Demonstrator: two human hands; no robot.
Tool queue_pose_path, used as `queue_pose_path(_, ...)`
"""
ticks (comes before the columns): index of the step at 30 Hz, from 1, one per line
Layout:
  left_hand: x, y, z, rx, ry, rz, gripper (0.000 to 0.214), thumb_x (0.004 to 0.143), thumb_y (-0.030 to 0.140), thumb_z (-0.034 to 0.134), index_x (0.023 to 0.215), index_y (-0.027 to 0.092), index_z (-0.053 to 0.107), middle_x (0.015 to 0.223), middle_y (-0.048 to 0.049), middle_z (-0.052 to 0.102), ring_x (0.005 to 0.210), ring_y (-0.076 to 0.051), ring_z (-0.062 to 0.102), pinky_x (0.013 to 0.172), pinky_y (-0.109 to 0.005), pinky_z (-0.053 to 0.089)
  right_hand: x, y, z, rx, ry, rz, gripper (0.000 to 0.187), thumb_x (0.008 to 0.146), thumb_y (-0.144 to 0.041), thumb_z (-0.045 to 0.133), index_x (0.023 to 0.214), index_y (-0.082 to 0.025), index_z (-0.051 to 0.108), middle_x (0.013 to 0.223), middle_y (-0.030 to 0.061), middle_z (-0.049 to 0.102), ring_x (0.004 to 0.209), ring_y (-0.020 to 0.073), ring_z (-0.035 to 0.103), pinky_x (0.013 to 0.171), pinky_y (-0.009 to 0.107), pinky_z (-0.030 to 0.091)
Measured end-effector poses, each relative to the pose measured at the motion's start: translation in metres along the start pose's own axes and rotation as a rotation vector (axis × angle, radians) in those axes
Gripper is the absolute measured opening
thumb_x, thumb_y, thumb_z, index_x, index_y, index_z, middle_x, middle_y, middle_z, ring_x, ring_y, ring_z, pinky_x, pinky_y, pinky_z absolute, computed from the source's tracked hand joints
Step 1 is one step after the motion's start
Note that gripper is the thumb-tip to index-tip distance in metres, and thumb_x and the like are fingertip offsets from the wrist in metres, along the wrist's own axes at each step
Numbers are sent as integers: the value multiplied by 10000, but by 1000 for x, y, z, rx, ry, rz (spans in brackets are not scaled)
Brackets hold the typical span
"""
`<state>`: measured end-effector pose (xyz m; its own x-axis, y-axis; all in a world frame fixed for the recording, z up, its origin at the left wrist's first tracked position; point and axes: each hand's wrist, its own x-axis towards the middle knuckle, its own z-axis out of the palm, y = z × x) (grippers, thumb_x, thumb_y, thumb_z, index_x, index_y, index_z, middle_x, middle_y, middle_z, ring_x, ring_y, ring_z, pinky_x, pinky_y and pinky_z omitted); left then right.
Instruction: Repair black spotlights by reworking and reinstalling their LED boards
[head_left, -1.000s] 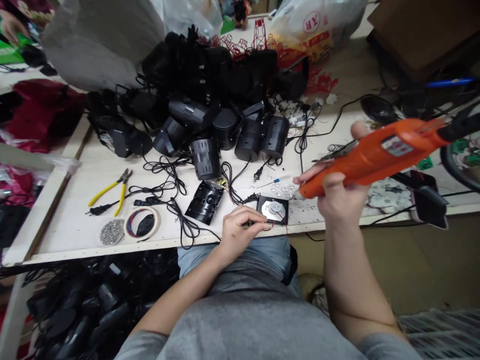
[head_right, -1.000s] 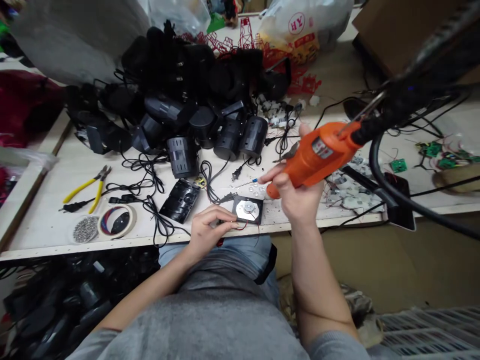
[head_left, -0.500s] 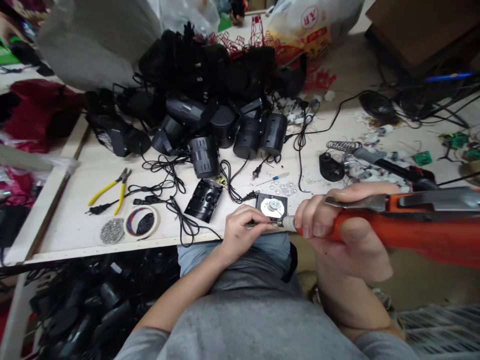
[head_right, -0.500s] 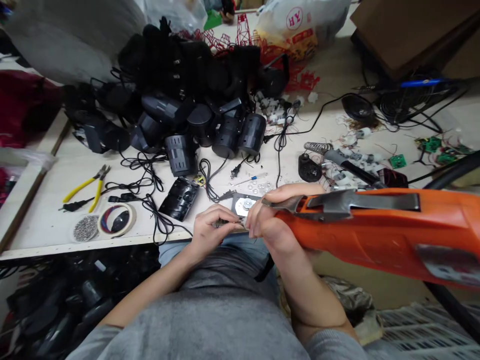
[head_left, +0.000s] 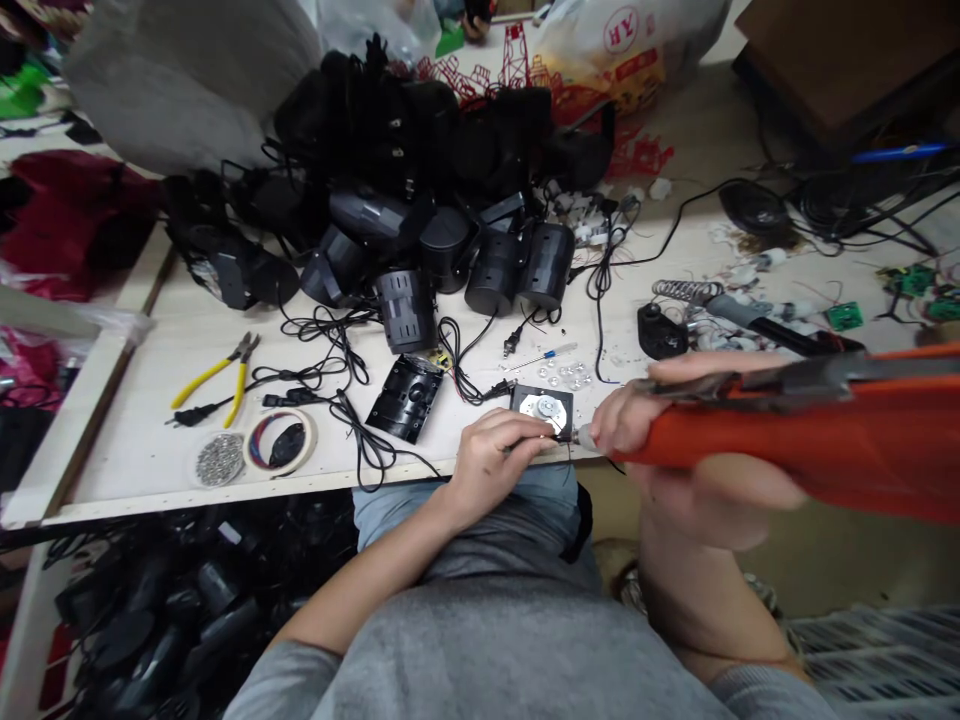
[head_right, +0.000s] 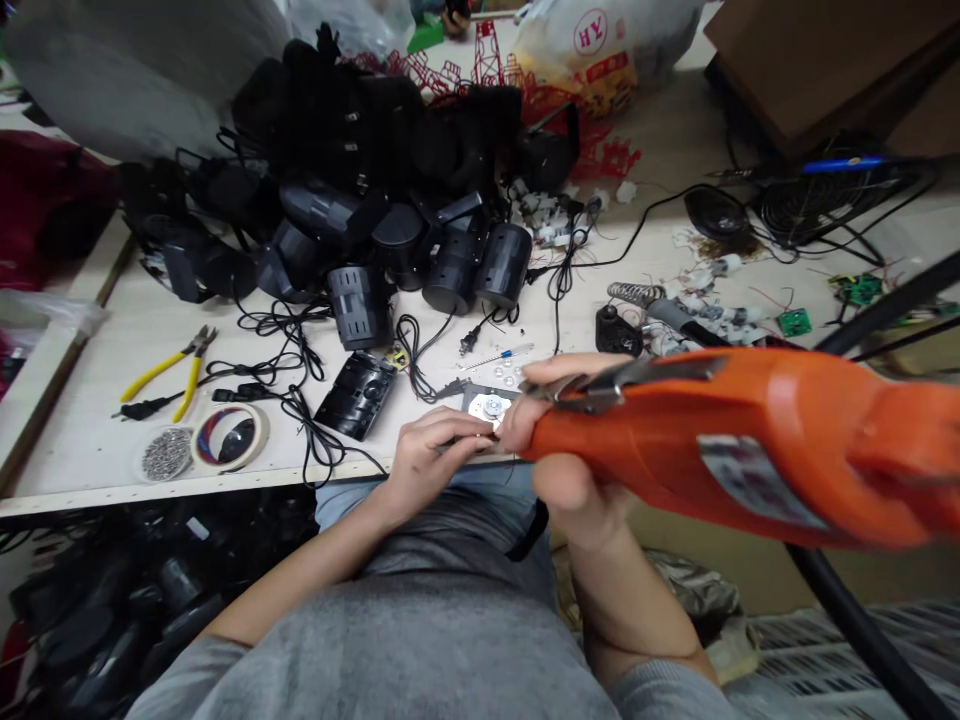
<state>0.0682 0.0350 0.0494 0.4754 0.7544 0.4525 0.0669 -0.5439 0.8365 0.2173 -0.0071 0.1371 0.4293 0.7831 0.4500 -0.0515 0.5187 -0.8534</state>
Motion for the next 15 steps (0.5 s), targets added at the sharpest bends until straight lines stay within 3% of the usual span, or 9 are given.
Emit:
queue_pose_path(3, 4, -4, -2, 49, 86, 3, 70, 907, 228, 731, 879, 172, 761, 992, -90, 786, 910, -169, 751, 803, -292, 610, 12, 2, -4, 6, 71, 5, 758, 653, -852, 684, 1115, -254, 751, 645, 11, 664, 502, 203, 608, 465, 358, 511)
queue_pose_path(7, 9, -8, 0, 154, 74, 71, 67, 877, 241, 766, 847, 183, 749, 1038, -100, 779, 948, -195, 741, 824, -336, 604, 30, 10, -9, 52, 41, -14, 653, 698, -852, 640, 1055, -322, 774, 939, 37, 733, 520, 180, 615, 389, 342, 478)
queue_pose_path(11, 11, -13, 11, 210, 48, 165, 74, 918, 236, 712, 868, 187, 735, 1079, -108, 773, 994, -205, 735, 863, -357, 603, 35, 24, -15, 125, -24, 80, 656, 760, -831, 585, 1065, -281, 772, 828, 58, 727, 472, 196, 591, 363, 358, 438)
queue_pose_path(15, 11, -18, 18, 239, 57, 182, 64, 941, 208, 677, 897, 178, 713, 1016, -94, 791, 945, -182, 758, 844, -317, 608, 31, 35, -20, 152, -52, 94, 766, 693, -928, 522, 1044, -287, 756, 824, 73, 739, 434, 204, 573, 351, 370, 416)
